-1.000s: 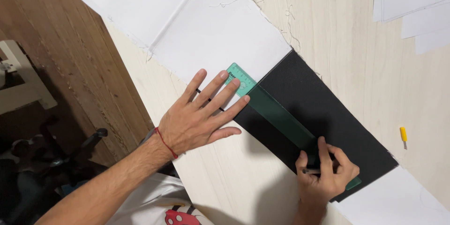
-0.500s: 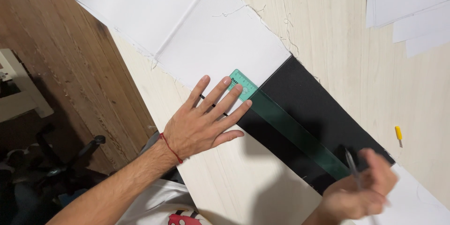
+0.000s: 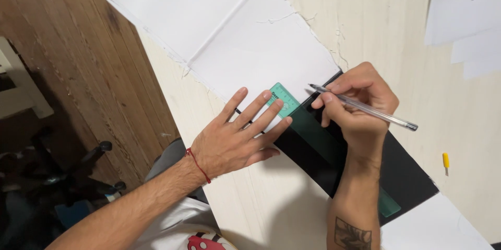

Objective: Measuring and marking leather strips with a ruler and pen on a workshop table

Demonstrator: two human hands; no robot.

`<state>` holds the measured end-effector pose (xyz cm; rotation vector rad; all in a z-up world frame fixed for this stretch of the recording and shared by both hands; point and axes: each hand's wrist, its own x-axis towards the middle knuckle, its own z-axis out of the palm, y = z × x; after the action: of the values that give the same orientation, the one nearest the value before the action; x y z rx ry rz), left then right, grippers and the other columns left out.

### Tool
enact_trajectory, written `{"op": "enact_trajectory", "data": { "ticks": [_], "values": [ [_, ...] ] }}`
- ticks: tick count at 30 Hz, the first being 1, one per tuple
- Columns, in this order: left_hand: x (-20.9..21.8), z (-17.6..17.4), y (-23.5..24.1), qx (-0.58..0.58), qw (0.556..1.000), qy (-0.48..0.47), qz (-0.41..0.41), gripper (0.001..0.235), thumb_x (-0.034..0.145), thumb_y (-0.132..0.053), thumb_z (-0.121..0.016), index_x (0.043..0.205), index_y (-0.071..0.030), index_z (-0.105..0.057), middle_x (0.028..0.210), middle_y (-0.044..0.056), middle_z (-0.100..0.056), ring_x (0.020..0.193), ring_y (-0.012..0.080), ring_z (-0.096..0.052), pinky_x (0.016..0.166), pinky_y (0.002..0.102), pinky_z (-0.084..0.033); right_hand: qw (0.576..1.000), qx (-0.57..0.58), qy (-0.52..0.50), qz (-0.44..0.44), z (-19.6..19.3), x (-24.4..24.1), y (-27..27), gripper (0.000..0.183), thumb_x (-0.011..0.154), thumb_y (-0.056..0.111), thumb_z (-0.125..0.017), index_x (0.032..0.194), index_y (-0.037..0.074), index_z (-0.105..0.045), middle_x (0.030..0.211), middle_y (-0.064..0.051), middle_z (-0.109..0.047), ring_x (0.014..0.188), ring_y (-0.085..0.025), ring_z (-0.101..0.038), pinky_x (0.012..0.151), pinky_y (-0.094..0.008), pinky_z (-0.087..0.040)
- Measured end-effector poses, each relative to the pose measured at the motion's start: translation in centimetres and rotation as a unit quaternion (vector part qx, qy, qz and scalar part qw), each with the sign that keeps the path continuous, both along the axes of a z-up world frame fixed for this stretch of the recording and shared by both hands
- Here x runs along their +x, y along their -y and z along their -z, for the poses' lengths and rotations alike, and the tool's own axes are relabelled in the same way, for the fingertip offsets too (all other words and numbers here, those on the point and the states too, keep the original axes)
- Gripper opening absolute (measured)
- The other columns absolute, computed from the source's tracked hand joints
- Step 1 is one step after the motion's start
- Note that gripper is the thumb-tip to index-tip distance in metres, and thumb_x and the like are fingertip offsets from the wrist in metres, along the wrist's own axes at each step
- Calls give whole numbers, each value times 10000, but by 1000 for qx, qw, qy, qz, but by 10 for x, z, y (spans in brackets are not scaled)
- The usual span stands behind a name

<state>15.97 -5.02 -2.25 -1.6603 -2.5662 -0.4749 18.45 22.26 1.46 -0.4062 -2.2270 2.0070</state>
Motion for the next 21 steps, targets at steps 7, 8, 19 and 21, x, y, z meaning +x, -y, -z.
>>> {"op": "enact_trajectory", "data": {
  "ticks": [7, 8, 19, 21],
  "values": [
    [-1, 0, 0, 9, 1000, 10, 11, 791, 1210, -758, -765, 1740, -200, -579, 1772, 122, -568, 1645, 398, -562, 1342, 670, -480, 1000, -5, -13, 28, 15, 6, -4, 253, 1054, -243, -711, 1068, -14, -604, 1111, -182, -571, 887, -335, -836, 523, -289, -647],
    [-1, -2, -1, 2, 1000, 2, 4, 767, 1223, -765, -716, 1738, -214, -577, 1758, 115, -596, 1640, 381, -573, 1343, 651, -473, 1000, 0, -11, 16, 13, 5, -3, 236, 1062, -234, -710, 1076, -23, -603, 1123, -189, -572, 902, -342, -842, 547, -293, -663],
    [-2, -3, 0, -13, 1000, -4, 11, 751, 1230, -752, -689, 1739, -212, -572, 1774, 125, -589, 1654, 385, -558, 1363, 655, -432, 1000, 8, -7, -27, -2, 1, 8, 185, 1083, -153, -740, 1068, -28, -604, 1123, -186, -580, 914, -363, -866, 632, -289, -710],
    [-1, -4, 0, -1, 1000, -5, 3, 692, 1248, -722, -661, 1715, -215, -606, 1755, 121, -609, 1637, 378, -575, 1352, 647, -453, 992, 119, 33, -29, -5, 0, 15, 304, 977, -173, -846, 977, 94, -701, 993, -56, -656, 737, -76, -513, 668, -215, -390]
  ]
}}
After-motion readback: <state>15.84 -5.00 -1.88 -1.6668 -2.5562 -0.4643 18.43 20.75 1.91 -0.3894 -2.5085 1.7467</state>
